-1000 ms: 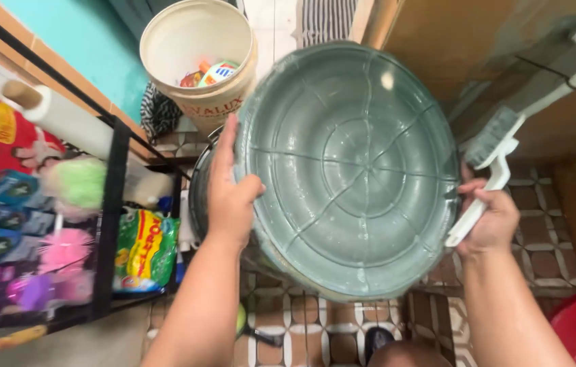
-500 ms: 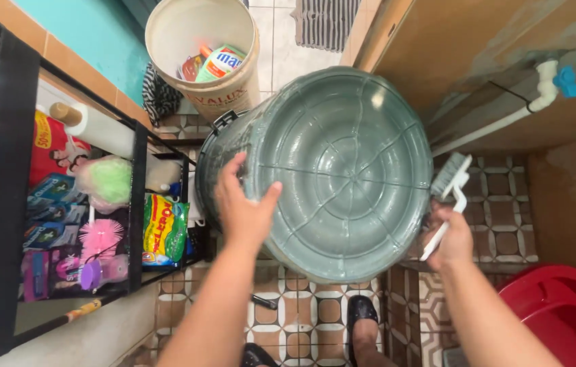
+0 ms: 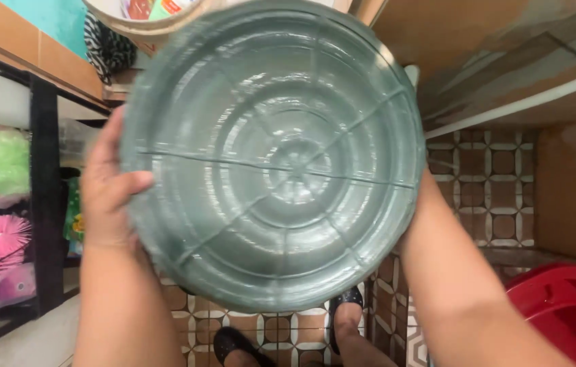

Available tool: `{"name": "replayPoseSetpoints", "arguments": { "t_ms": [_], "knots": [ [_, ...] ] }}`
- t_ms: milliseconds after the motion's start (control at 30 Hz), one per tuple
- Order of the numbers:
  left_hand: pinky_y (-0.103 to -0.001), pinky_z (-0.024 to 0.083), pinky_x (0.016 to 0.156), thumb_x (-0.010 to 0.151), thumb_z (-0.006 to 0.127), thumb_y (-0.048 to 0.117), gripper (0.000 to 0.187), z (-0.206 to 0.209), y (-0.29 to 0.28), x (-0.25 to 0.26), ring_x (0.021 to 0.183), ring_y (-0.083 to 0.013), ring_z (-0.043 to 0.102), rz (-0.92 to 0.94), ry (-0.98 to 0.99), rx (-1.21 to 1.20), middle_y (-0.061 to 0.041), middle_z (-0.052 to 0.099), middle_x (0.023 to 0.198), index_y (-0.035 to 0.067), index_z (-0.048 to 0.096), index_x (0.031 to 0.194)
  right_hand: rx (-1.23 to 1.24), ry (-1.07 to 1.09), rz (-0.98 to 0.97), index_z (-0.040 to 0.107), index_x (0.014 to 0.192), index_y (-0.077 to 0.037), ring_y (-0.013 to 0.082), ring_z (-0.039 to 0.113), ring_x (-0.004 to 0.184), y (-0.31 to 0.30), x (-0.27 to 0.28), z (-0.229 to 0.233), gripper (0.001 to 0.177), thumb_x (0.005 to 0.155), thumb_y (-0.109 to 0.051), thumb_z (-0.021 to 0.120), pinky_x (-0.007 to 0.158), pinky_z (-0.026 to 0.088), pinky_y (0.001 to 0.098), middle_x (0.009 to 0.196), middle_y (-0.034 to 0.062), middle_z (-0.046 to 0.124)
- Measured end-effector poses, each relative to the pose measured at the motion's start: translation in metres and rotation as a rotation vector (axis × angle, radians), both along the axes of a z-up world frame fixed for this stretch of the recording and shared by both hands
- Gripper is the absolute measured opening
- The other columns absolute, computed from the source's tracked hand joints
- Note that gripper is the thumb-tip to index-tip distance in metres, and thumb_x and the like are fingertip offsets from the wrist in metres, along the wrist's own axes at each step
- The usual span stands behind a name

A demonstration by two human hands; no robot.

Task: The person scrubs the inside of a large plastic bin with a brush and soapy water before pouring more liquid from a small pot. They then tip the bin over to scrub the exterior sides and the bottom with the brush.

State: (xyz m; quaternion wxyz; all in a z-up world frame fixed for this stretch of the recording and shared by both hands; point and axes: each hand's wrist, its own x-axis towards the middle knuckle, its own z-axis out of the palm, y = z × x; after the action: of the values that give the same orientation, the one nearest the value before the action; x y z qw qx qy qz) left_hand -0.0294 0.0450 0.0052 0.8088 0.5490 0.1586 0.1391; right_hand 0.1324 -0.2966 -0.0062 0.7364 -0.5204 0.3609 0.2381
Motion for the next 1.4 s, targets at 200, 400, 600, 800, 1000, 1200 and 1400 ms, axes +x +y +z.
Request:
{"name": "replayPoseSetpoints", "arguments": {
  "t_ms": [200, 400, 600, 800, 1000, 1200, 1400],
  "knots": [
    [-0.039, 0.038, 0.127, 0.077, 0.058, -0.001, 0.080, 0.001, -0.026, -0.020, 0.146, -0.0254, 0.051, 0.152, 0.026, -0.029, -0.015, 0.049, 0.159, -0.002, 0.045, 0.156, -0.073, -0.148, -0.161, 0.069, 0.123, -0.004, 0.0243, 0.074, 0.097, -0.048, 0.007, -0.071, 0.039, 0.097, -0.032, 0.060, 0.086, 0.061, 0.0378, 0.112, 0.0113, 0.076],
    [-0.038, 0.040, 0.122, 0.089, 0.058, 0.002, 0.070, 0.010, -0.051, -0.047, 0.142, -0.0228, 0.052, 0.254, 0.039, -0.065, -0.013, 0.049, 0.159, 0.000, 0.042, 0.157, -0.236, -0.218, 0.083, 0.071, 0.124, -0.006, 0.0205, 0.075, 0.097, -0.093, 0.053, -0.115, 0.039, 0.099, -0.034, 0.063, 0.085, 0.060, 0.0347, 0.111, 0.0093, 0.076],
    [-0.034, 0.043, 0.115, 0.102, 0.065, 0.016, 0.060, -0.017, 0.010, -0.052, 0.137, -0.0213, 0.054, 0.365, 0.338, 0.466, -0.011, 0.053, 0.155, 0.004, 0.045, 0.157, -0.452, -0.469, 0.372, 0.069, 0.116, -0.005, 0.0134, 0.067, 0.077, -0.047, 0.018, -0.070, 0.029, 0.099, -0.030, 0.068, 0.068, 0.056, 0.0318, 0.092, 0.0040, 0.070],
    [-0.049, 0.033, 0.122, 0.111, 0.065, 0.021, 0.063, -0.015, 0.003, -0.053, 0.148, -0.0399, 0.042, 0.333, 0.646, 1.175, -0.022, 0.043, 0.162, 0.003, 0.036, 0.163, -0.654, -0.258, 0.558, 0.062, 0.112, -0.007, 0.0174, 0.052, 0.056, -0.070, -0.059, -0.002, 0.028, 0.106, -0.034, 0.060, 0.053, 0.045, 0.0369, 0.072, 0.0054, 0.057],
    [-0.065, 0.008, 0.120, 0.103, 0.053, 0.042, 0.071, 0.013, -0.102, -0.046, 0.156, -0.0409, 0.013, 0.003, 0.726, 1.608, -0.018, 0.021, 0.169, 0.005, 0.034, 0.161, -0.573, -0.378, 0.762, 0.074, 0.117, -0.013, 0.0112, 0.064, 0.078, -0.089, -0.177, 0.007, 0.027, 0.094, -0.022, 0.063, 0.071, 0.053, 0.0294, 0.088, 0.0023, 0.073],
    [-0.062, 0.008, 0.124, 0.104, 0.049, 0.036, 0.070, 0.022, -0.109, -0.044, 0.158, -0.0409, 0.006, -0.071, 0.722, 1.524, -0.010, 0.020, 0.173, 0.007, 0.030, 0.164, -0.750, -0.383, 1.291, 0.080, 0.103, -0.016, 0.0185, 0.070, 0.075, -0.064, -0.229, -0.005, 0.033, 0.081, -0.040, 0.083, 0.070, 0.051, 0.0375, 0.088, 0.0084, 0.075],
    [-0.060, 0.009, 0.124, 0.103, 0.049, 0.033, 0.068, 0.006, -0.071, -0.052, 0.159, -0.0384, 0.006, -0.063, 0.769, 1.467, -0.008, 0.020, 0.173, 0.011, 0.030, 0.164, -0.863, -0.045, 1.023, 0.078, 0.098, -0.013, 0.0280, 0.075, 0.076, -0.060, -0.161, -0.012, 0.041, 0.088, -0.052, 0.071, 0.069, 0.056, 0.0453, 0.084, 0.0120, 0.078]
  ]
}}
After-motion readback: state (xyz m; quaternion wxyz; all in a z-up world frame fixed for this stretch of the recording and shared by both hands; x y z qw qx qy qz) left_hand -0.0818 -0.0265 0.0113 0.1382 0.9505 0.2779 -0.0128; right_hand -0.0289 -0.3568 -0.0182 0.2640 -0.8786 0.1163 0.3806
